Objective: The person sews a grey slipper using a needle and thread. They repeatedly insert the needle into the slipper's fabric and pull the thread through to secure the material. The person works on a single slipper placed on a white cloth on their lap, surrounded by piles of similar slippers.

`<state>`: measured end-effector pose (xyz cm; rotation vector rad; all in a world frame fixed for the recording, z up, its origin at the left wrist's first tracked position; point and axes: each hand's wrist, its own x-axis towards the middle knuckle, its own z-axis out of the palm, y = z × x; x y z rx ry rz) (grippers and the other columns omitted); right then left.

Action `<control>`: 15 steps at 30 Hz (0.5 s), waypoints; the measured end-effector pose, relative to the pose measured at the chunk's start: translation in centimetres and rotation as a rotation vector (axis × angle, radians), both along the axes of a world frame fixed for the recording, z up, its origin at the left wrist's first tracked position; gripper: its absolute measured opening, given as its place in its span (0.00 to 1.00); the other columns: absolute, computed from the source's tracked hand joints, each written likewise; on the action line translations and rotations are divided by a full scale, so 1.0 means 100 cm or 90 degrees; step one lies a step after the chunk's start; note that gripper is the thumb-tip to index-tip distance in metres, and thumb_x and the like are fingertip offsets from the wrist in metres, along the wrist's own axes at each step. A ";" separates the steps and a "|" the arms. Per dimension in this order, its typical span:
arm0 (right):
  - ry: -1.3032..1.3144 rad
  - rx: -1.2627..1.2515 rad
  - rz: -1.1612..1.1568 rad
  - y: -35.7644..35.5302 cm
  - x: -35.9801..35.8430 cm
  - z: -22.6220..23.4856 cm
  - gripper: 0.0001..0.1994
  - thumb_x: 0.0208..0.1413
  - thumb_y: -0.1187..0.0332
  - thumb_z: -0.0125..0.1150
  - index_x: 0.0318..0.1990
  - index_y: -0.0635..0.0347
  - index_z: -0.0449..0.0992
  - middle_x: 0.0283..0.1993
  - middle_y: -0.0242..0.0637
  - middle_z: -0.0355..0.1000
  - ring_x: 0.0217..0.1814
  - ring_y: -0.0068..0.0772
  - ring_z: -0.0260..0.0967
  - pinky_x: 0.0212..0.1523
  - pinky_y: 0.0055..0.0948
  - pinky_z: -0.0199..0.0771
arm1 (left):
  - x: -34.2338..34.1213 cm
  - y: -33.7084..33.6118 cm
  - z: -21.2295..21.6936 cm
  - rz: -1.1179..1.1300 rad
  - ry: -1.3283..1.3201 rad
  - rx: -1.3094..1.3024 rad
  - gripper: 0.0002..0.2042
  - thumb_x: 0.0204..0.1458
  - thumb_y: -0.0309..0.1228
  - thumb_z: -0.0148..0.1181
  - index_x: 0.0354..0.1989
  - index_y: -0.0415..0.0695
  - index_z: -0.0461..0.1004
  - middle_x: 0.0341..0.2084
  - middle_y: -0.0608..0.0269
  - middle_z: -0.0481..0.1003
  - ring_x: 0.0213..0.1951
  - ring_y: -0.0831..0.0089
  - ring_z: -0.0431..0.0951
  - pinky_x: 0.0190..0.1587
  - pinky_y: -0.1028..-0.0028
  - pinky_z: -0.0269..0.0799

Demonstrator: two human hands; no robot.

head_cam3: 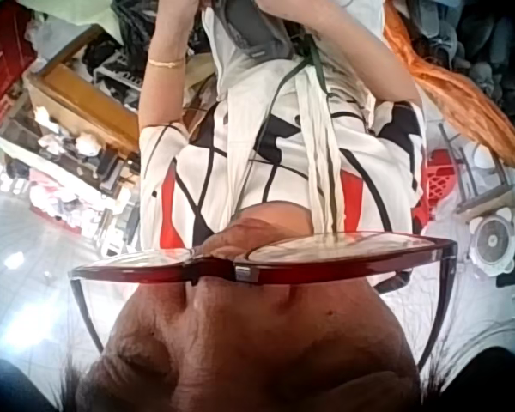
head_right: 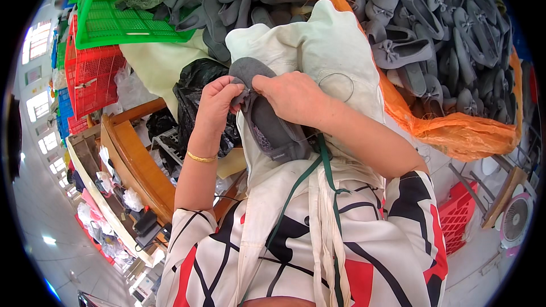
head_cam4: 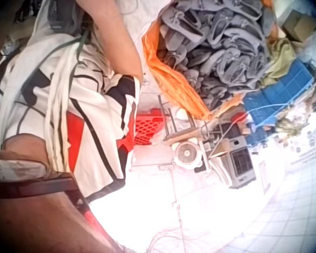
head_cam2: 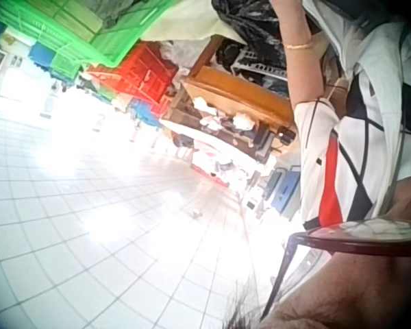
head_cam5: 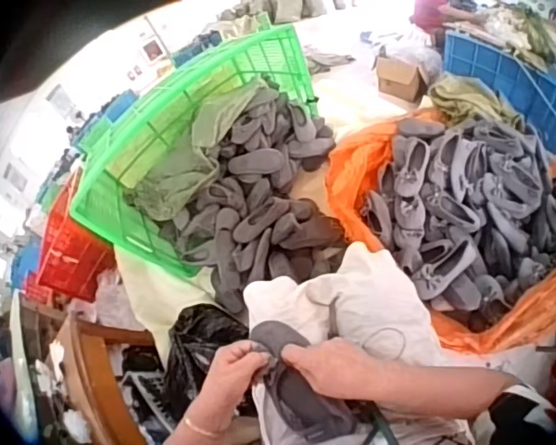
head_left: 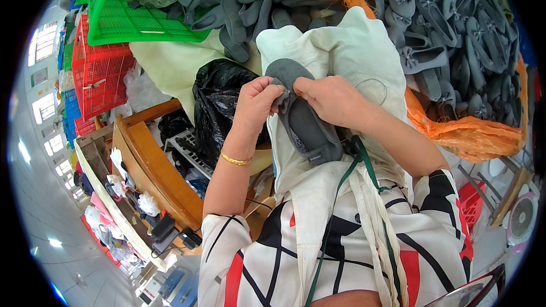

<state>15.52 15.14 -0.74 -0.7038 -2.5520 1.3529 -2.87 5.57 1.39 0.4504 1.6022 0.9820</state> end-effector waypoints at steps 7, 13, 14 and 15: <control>0.087 -0.036 -0.072 -0.013 -0.003 -0.013 0.04 0.61 0.72 0.53 0.42 0.58 0.69 0.31 0.50 0.74 0.35 0.57 0.74 0.33 0.48 0.72 | -0.002 -0.001 -0.002 0.001 -0.051 0.026 0.05 0.56 0.29 0.57 0.31 0.43 0.77 0.22 0.74 0.74 0.21 0.86 0.68 0.25 0.83 0.63; 0.088 -0.060 -0.107 -0.018 -0.007 -0.007 0.04 0.62 0.71 0.50 0.42 0.60 0.66 0.29 0.52 0.73 0.33 0.60 0.72 0.32 0.51 0.70 | -0.004 -0.005 -0.005 0.010 -0.087 0.045 0.05 0.57 0.28 0.56 0.32 0.42 0.77 0.22 0.73 0.74 0.21 0.85 0.69 0.26 0.82 0.65; 0.101 -0.062 -0.114 -0.019 -0.008 -0.005 0.04 0.63 0.71 0.49 0.41 0.61 0.65 0.28 0.54 0.73 0.32 0.61 0.72 0.31 0.52 0.69 | -0.004 -0.005 -0.005 0.011 -0.087 0.044 0.05 0.57 0.29 0.56 0.32 0.42 0.77 0.22 0.73 0.74 0.21 0.85 0.70 0.27 0.82 0.66; 0.099 -0.093 -0.130 -0.019 -0.009 -0.004 0.05 0.63 0.71 0.49 0.41 0.61 0.65 0.28 0.54 0.73 0.32 0.62 0.72 0.32 0.52 0.69 | -0.005 -0.006 -0.006 0.012 -0.086 0.044 0.05 0.57 0.29 0.56 0.33 0.42 0.77 0.22 0.72 0.75 0.21 0.85 0.70 0.27 0.82 0.66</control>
